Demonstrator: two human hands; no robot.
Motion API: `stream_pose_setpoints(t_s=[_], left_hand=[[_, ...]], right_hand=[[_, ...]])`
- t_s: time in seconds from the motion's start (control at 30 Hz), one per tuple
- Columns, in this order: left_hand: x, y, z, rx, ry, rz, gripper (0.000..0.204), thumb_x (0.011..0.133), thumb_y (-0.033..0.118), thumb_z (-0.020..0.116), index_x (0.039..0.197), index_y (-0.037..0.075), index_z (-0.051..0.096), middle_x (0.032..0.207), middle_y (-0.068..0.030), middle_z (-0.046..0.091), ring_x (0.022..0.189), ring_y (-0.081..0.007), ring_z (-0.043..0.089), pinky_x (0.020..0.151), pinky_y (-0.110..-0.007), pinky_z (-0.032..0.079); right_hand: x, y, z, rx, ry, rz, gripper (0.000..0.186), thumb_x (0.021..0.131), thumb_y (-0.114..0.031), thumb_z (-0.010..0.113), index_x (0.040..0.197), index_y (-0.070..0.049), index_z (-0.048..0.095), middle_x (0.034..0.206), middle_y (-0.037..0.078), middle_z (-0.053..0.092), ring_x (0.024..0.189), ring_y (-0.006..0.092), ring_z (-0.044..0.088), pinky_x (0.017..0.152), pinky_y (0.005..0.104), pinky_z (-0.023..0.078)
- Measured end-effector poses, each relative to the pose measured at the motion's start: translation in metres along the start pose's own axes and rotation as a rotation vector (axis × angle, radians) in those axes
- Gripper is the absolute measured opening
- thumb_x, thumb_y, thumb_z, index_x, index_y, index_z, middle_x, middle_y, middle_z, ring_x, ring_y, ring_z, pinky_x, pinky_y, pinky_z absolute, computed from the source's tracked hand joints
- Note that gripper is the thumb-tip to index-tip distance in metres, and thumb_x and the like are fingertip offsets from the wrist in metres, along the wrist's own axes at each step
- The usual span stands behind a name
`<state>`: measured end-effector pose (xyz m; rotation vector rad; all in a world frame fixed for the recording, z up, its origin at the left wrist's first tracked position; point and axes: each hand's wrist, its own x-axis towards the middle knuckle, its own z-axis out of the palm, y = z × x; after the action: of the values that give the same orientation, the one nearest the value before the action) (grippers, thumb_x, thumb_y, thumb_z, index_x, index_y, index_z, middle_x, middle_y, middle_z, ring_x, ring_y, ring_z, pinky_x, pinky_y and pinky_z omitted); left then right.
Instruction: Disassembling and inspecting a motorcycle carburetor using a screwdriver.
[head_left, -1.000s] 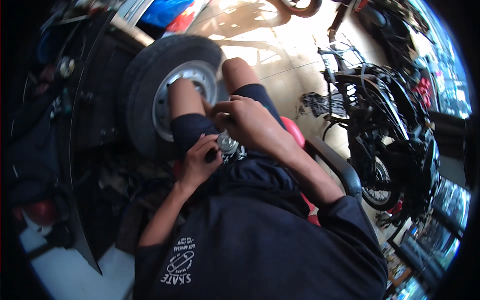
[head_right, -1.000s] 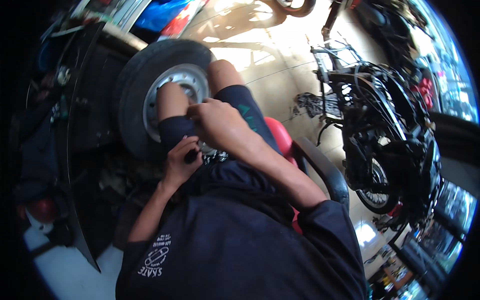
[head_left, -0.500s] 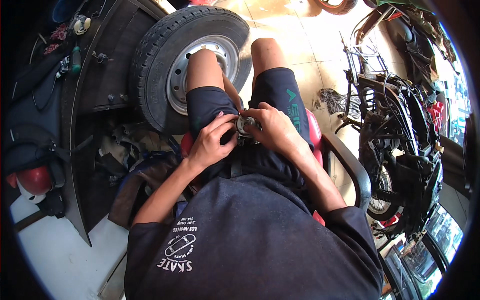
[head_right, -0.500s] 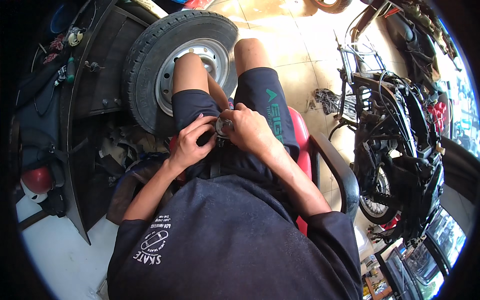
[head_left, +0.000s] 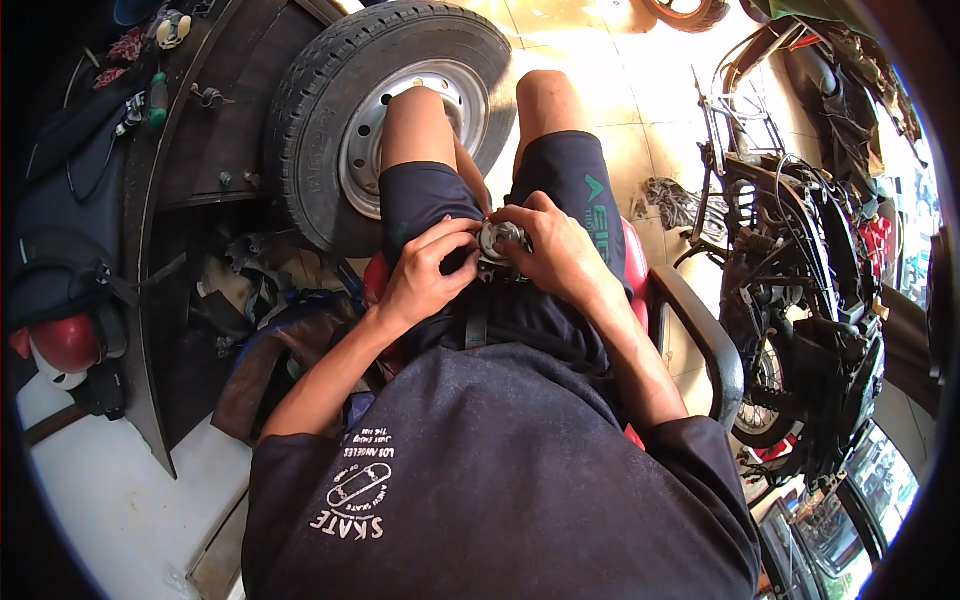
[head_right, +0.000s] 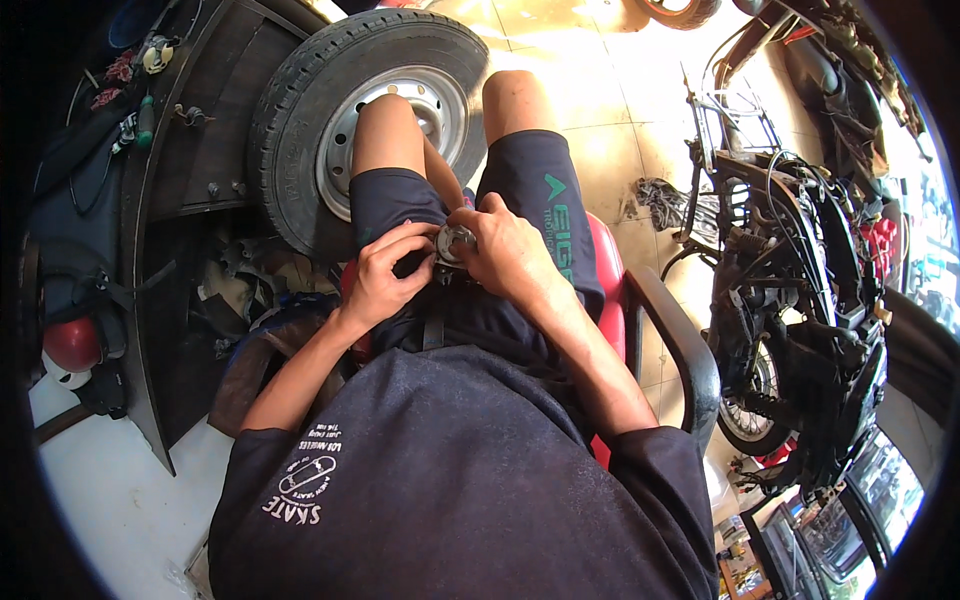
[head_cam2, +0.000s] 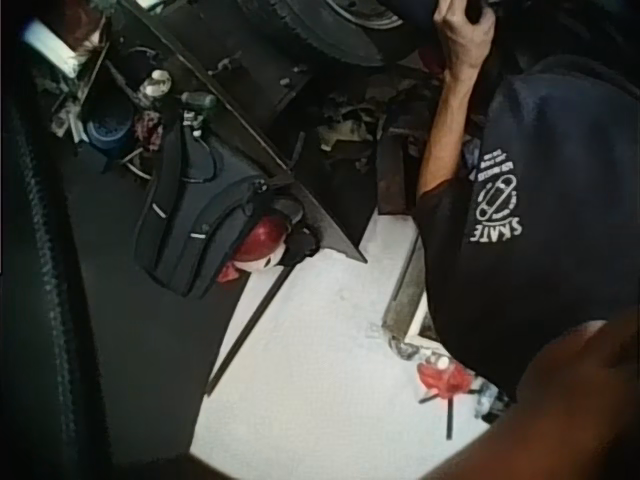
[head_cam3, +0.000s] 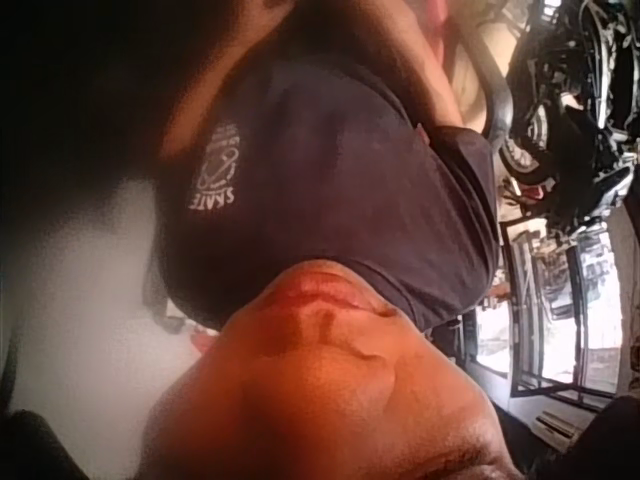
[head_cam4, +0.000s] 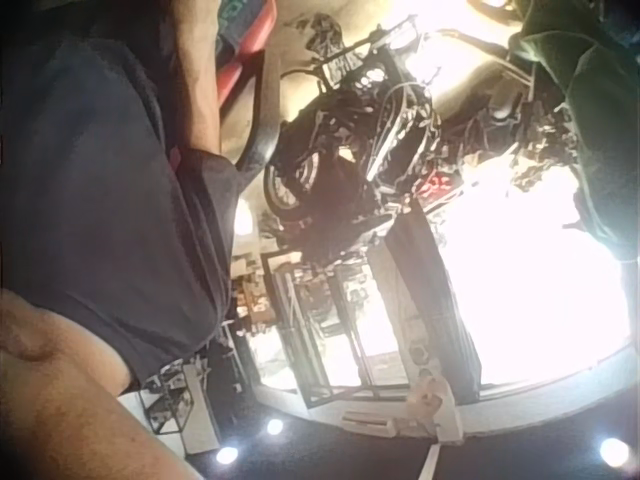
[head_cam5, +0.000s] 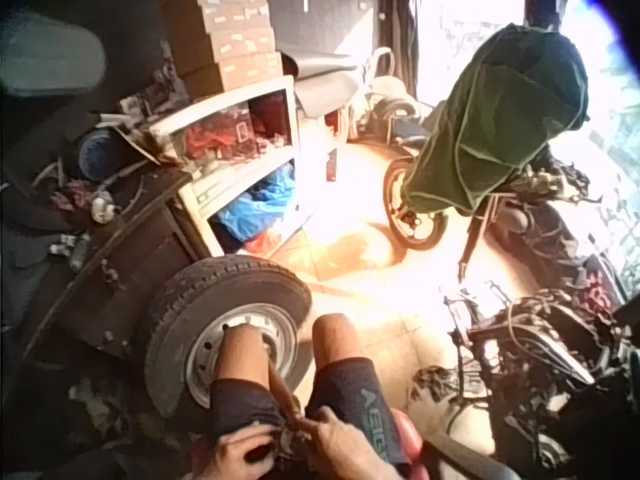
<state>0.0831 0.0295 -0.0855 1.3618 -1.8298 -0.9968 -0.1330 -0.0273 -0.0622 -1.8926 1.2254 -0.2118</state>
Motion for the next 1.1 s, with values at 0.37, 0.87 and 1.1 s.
stream_pose_setpoints(t_s=[0.37, 0.87, 1.1], left_hand=[[-0.003, -0.02, -0.02, -0.536, 0.071, -0.377, 0.009, 0.097, -0.001, 0.068, 0.105, -0.005, 0.07, 0.113, -0.0123, 0.075, 0.107, -0.0163, 0.07, 0.098, -0.03, 0.055], [-0.032, 0.007, -0.302, 0.7, 0.952, 0.031, 0.013, 0.085, 0.0, 0.075, 0.097, -0.003, 0.072, 0.092, -0.0124, 0.074, 0.085, -0.0238, 0.075, 0.078, -0.033, 0.057], [-0.013, -0.02, -0.365, 0.818, 0.85, -0.289, 0.019, 0.086, 0.004, 0.075, 0.102, -0.004, 0.074, 0.101, -0.018, 0.075, 0.089, -0.0336, 0.075, 0.079, -0.038, 0.058]], right_hand=[[0.003, 0.006, -0.003, 0.005, 0.002, -0.063, 0.039, 0.089, -0.016, 0.073, 0.128, -0.013, 0.07, 0.109, 0.02, 0.06, 0.1, 0.0439, 0.066, 0.087, 0.0503, 0.054], [0.008, 0.0, -0.01, 0.05, -0.07, -0.063, 0.036, 0.087, -0.016, 0.075, 0.122, -0.007, 0.072, 0.113, 0.021, 0.066, 0.105, 0.0395, 0.068, 0.093, 0.044, 0.054], [0.002, 0.0, -0.009, 0.053, -0.026, -0.086, 0.035, 0.088, -0.016, 0.075, 0.121, -0.007, 0.072, 0.111, 0.021, 0.065, 0.102, 0.0397, 0.068, 0.091, 0.0446, 0.055]])
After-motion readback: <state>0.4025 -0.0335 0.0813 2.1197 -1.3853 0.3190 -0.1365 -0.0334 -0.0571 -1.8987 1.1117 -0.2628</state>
